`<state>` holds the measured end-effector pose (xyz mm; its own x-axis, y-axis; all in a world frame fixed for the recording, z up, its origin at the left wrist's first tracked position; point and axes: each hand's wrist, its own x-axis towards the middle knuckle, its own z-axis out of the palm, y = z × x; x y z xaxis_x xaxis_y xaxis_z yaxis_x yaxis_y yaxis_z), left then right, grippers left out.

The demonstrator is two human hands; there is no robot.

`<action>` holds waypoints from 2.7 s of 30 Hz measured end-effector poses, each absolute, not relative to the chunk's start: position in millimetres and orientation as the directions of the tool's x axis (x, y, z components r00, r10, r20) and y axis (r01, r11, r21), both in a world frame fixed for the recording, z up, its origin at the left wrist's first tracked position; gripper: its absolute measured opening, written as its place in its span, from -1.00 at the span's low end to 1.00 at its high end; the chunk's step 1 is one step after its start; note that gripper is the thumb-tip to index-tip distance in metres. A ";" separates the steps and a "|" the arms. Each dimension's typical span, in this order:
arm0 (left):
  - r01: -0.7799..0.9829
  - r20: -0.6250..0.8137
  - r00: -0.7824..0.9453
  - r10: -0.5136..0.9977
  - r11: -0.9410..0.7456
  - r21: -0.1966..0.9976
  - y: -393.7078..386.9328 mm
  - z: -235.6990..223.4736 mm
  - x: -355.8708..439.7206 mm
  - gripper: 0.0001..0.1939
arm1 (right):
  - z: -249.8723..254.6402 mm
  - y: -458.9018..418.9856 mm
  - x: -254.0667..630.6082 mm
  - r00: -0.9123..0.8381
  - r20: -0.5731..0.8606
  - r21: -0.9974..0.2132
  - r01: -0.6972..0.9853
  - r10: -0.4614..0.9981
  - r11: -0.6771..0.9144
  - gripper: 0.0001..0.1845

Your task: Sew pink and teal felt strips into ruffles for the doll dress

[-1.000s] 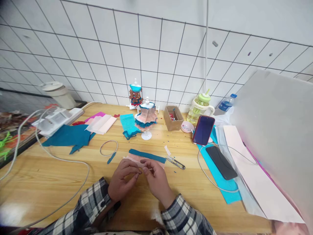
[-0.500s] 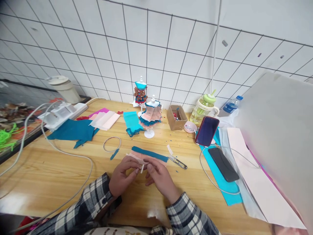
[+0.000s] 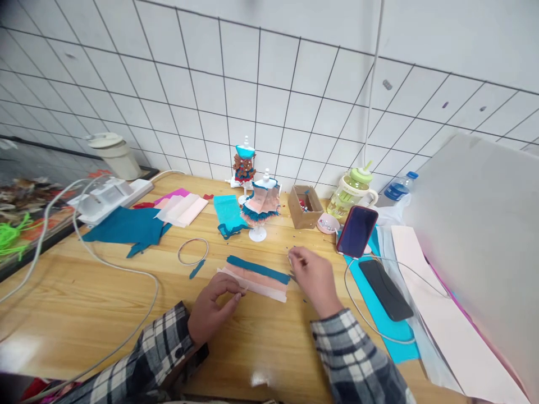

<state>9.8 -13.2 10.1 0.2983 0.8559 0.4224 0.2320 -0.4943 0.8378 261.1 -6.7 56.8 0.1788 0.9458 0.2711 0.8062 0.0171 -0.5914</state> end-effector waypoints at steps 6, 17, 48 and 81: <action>0.264 0.457 0.329 0.827 -0.545 0.796 -11.7 12.0 9.1 -0.87 | 106.0 83.2 318.0 0.347 0.403 -0.326 0.919 0.847 -0.221 -0.74; 0.285 0.478 0.337 0.811 -0.572 0.769 -7.4 10.8 9.8 -0.87 | 89.2 147.5 332.8 0.324 0.239 -0.127 0.945 0.916 -0.301 -0.69; 0.415 0.517 0.295 0.804 -0.595 0.689 -15.3 13.2 14.0 -0.89 | 33.5 -50.8 169.5 0.186 0.131 -0.921 0.387 0.974 0.050 -0.92; 0.683 0.282 0.494 0.822 -0.568 0.460 46.7 5.5 -53.5 -0.60 | 44.0 -12.8 164.8 0.096 0.222 -0.868 0.473 0.970 0.152 -0.81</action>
<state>-53.5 46.7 5.5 0.4940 0.8225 0.2819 0.6827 -0.5678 0.4599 164.8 -12.8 44.0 0.0964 0.9703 0.2220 0.4727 0.1517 -0.8681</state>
